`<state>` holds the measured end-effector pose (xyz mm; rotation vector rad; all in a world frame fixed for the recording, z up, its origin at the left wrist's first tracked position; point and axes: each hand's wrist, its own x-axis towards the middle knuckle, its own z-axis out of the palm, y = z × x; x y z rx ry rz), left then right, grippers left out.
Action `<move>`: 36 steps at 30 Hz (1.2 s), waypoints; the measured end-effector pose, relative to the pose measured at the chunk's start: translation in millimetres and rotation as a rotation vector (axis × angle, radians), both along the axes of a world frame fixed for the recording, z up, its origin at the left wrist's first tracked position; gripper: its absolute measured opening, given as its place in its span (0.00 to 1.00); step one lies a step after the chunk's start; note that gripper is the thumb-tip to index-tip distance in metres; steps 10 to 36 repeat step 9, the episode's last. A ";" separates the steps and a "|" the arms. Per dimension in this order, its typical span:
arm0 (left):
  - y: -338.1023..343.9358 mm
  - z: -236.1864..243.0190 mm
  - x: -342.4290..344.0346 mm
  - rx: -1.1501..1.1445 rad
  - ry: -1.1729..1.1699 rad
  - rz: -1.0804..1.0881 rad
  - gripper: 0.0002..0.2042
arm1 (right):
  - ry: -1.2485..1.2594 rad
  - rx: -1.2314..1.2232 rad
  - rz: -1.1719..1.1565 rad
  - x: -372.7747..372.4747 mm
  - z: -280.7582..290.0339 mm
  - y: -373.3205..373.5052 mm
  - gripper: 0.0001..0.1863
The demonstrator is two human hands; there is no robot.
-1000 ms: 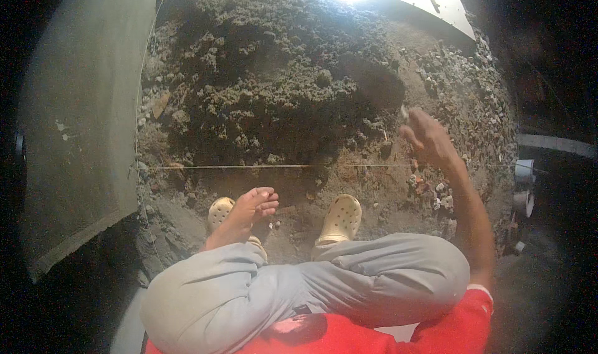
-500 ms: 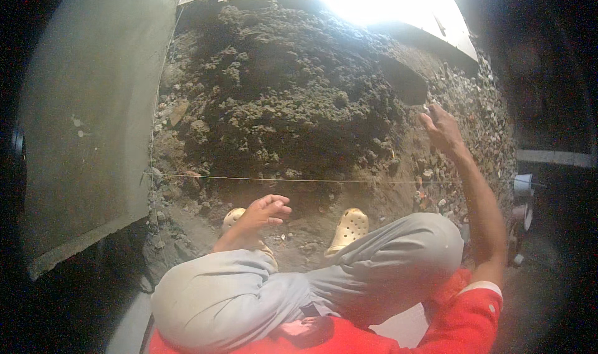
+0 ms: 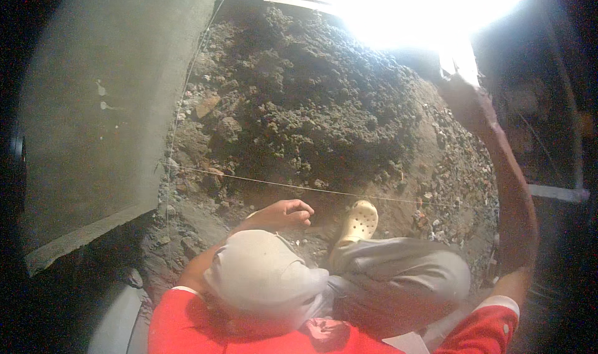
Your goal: The person measures and marks the floor using a tape measure and string line, then uses a hammer to tap tiles into place. They adjust the string line and continue positioning tiles along the marked boundary.
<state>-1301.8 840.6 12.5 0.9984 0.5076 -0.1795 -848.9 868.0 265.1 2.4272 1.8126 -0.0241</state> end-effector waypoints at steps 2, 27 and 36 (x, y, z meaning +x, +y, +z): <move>8.8 5.1 -15.4 0.154 -0.014 -0.016 0.26 | -0.136 -0.106 0.033 -2.4 -19.7 6.5 0.16; 15.1 14.4 -40.1 0.212 0.099 -0.025 0.29 | -0.093 0.004 -0.041 22.6 -74.0 67.4 0.23; 15.1 14.4 -40.1 0.212 0.099 -0.025 0.29 | -0.093 0.004 -0.041 22.6 -74.0 67.4 0.23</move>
